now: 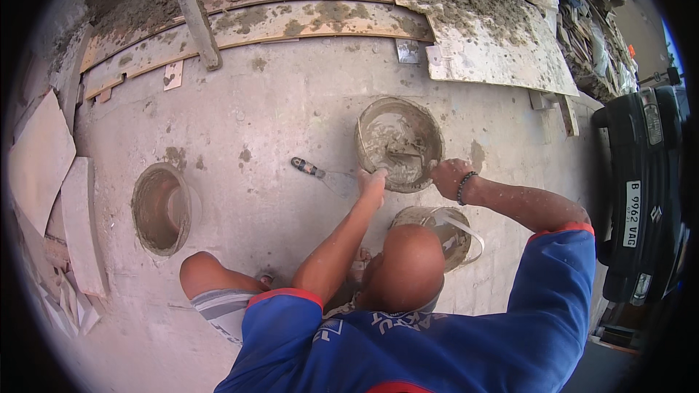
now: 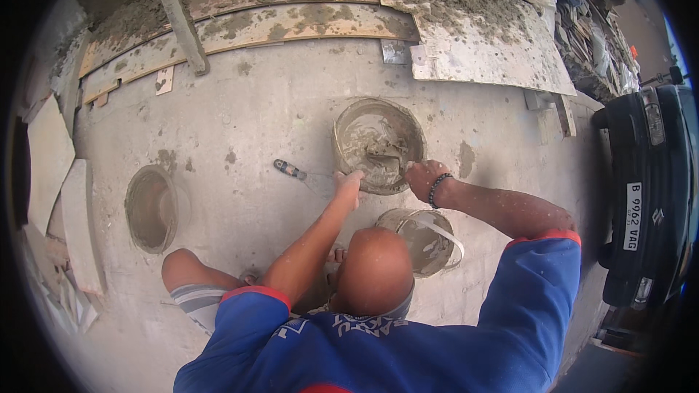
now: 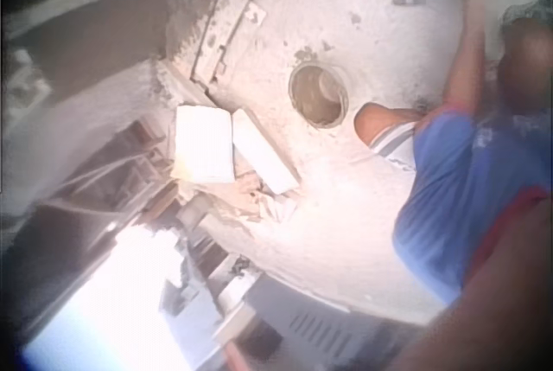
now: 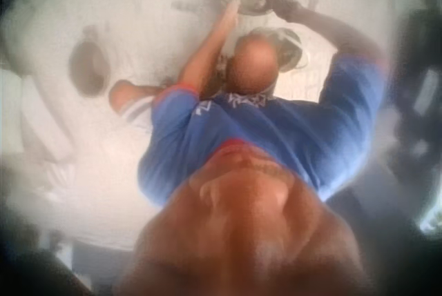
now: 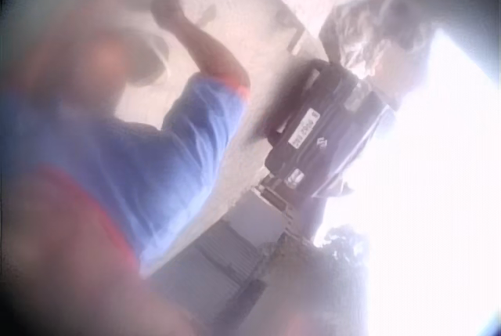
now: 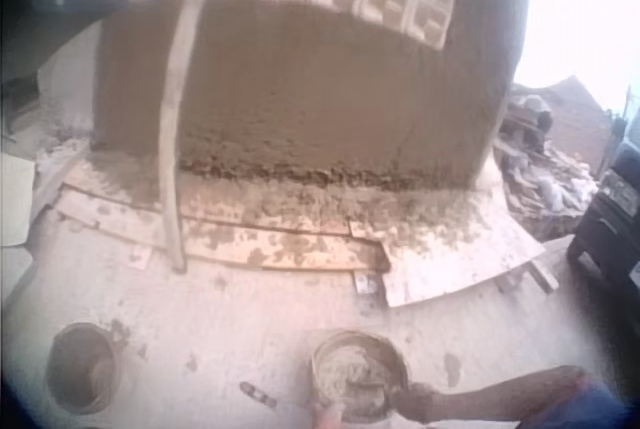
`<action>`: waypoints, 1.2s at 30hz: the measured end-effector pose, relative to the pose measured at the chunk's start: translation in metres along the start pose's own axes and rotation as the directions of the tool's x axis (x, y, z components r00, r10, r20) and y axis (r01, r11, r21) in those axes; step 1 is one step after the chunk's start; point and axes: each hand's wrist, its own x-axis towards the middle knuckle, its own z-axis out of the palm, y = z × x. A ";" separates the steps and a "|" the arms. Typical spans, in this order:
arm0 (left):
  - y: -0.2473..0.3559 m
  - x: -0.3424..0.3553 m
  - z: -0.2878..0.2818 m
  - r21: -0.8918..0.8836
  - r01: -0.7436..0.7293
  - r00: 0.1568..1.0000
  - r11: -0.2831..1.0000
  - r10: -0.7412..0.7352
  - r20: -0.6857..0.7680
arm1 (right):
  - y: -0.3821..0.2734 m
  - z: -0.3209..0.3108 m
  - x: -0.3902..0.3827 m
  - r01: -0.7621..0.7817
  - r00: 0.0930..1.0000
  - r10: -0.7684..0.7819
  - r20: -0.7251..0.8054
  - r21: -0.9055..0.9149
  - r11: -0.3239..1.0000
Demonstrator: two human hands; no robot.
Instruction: The person applies wet cement to a decorative lattice wall using a trowel and their hands. They then walk to a water source, fill a bucket, and return to mix the cement in a container on the ground. Finally, they walk to a pile of scrap wood and pick up a piece.
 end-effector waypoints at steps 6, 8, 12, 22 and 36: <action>0.015 0.029 -0.002 0.144 0.012 1.000 0.989 -0.009 -0.018 | 0.060 0.031 0.069 -0.538 0.809 0.126 0.575 0.636 0.553; 0.045 0.026 -0.017 0.158 0.048 0.997 0.986 -0.056 0.044 | 0.054 -0.035 0.026 -0.360 0.879 0.126 0.460 0.467 0.808; 0.068 0.027 -0.030 0.275 0.016 0.974 0.961 -0.077 0.212 | 0.081 -0.011 0.028 0.118 0.982 -0.132 -0.135 -0.110 0.987; 0.055 0.051 -0.063 0.341 -0.212 0.962 0.916 0.134 0.238 | 0.010 0.013 0.107 -0.098 0.984 0.094 0.155 0.019 0.995; 0.055 0.026 -0.056 0.044 -0.174 0.947 0.984 0.154 0.282 | -0.010 -0.031 0.021 0.040 0.997 -0.040 -0.059 -0.002 0.999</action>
